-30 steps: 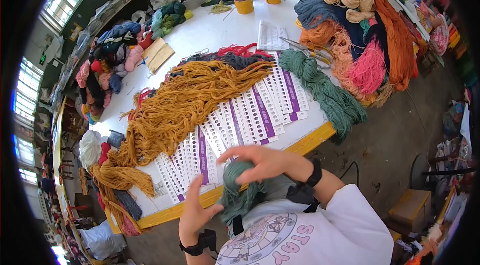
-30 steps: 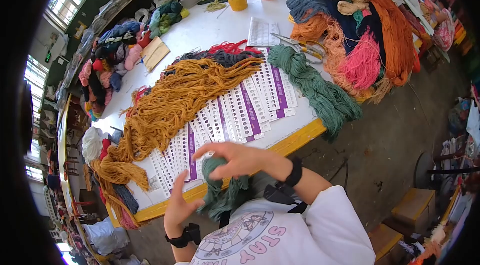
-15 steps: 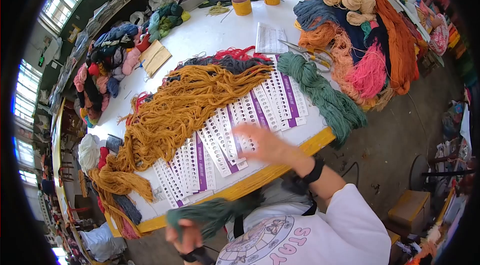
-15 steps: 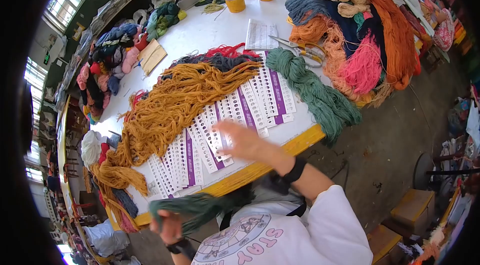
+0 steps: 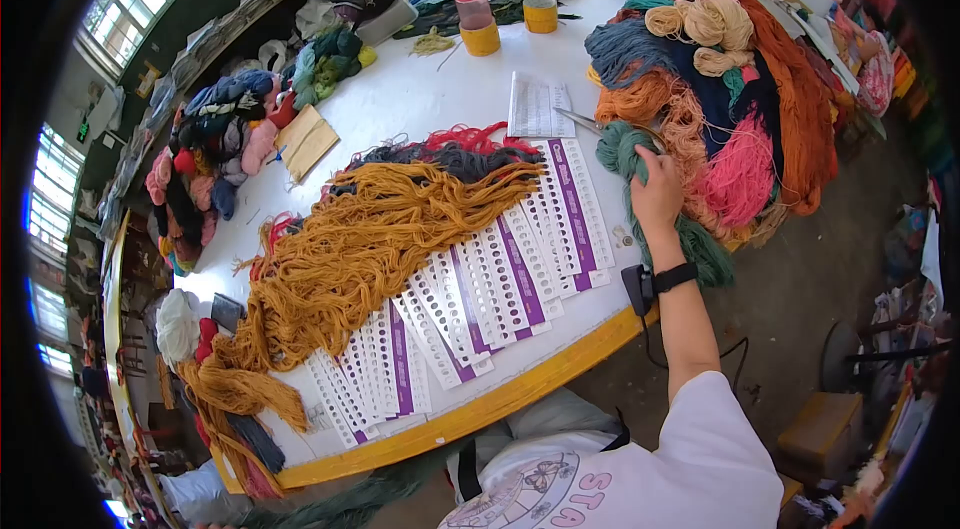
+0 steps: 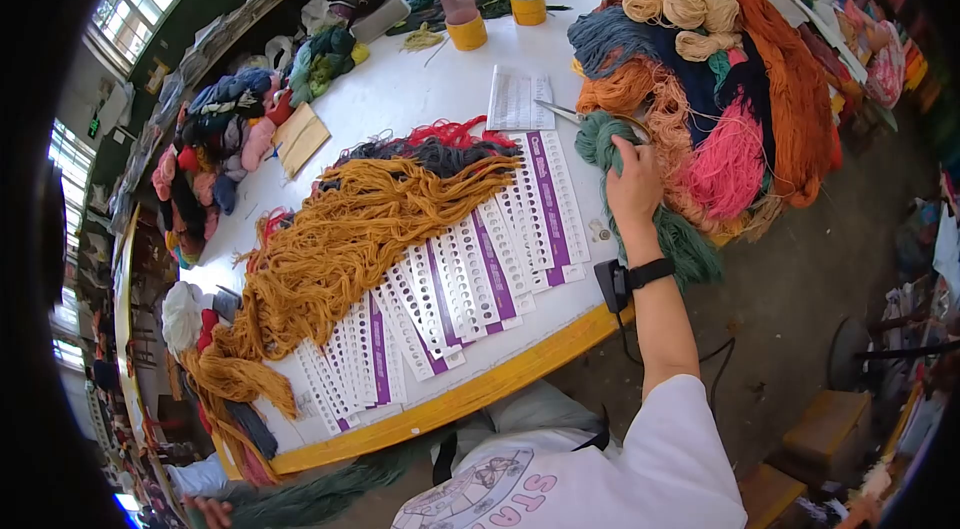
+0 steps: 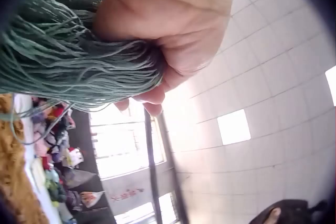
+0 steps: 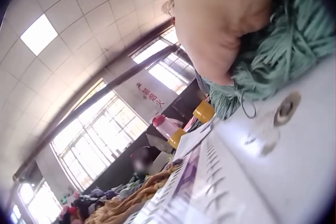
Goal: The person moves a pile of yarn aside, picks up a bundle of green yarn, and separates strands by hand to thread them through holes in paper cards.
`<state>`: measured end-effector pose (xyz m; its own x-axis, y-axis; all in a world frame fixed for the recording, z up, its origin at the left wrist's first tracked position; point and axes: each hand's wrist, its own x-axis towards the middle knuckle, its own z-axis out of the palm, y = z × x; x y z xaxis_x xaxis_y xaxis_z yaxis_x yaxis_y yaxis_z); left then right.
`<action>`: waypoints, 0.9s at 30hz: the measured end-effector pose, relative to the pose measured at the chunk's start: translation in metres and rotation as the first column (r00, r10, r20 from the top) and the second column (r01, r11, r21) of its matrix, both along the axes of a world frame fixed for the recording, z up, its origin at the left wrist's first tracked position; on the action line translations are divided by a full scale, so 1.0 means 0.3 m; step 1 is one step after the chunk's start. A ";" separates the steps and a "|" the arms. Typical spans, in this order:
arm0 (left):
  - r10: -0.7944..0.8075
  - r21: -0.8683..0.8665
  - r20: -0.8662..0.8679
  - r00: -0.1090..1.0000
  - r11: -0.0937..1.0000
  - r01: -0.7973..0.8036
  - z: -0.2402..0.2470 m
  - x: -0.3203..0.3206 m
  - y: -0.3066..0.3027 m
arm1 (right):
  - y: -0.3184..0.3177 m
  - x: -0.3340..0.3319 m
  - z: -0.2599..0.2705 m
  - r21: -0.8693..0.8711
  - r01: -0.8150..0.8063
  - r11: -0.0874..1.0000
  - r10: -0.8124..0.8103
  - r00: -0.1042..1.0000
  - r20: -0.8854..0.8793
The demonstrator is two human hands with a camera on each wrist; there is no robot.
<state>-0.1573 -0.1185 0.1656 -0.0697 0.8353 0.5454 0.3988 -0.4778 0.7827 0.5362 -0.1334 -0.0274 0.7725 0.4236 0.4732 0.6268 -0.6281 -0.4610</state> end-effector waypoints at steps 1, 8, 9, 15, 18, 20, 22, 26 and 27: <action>0.083 0.006 -0.255 0.963 0.996 -0.084 -0.034 0.020 0.023 | 0.006 -0.010 0.001 0.005 -0.012 1.000 0.011 0.996 0.089; -0.077 -0.454 0.581 0.811 0.796 0.401 -0.468 0.249 0.195 | 0.043 -0.069 -0.031 0.110 -0.185 0.977 0.181 0.983 0.042; -0.046 -0.488 0.557 0.829 0.790 0.371 -0.485 0.346 0.194 | 0.045 -0.067 -0.038 0.100 -0.183 0.978 0.181 0.983 0.028; 0.018 -0.699 0.404 0.915 0.651 0.296 -0.592 0.582 0.255 | 0.052 -0.067 -0.044 0.124 -0.177 0.976 0.182 0.983 -0.026; 0.043 -0.722 0.369 0.928 0.642 0.257 -0.645 0.608 0.275 | 0.053 -0.068 -0.038 0.144 -0.188 0.972 0.193 0.981 -0.021; 0.085 -0.745 0.345 0.935 0.630 0.218 -0.655 0.618 0.281 | 0.054 -0.065 -0.037 0.145 -0.193 0.970 0.194 0.981 0.007; 0.110 -0.725 0.357 0.928 0.658 0.201 -0.672 0.606 0.287 | 0.054 -0.066 -0.035 0.145 -0.189 0.971 0.192 0.981 -0.005; 0.134 -0.659 0.300 0.945 0.745 0.104 -0.671 0.613 0.292 | 0.058 -0.065 -0.035 0.135 -0.187 0.973 0.191 0.981 -0.022; 0.134 -0.646 0.271 0.953 0.759 0.077 -0.670 0.618 0.292 | 0.057 -0.064 -0.037 0.135 -0.189 0.973 0.195 0.980 -0.035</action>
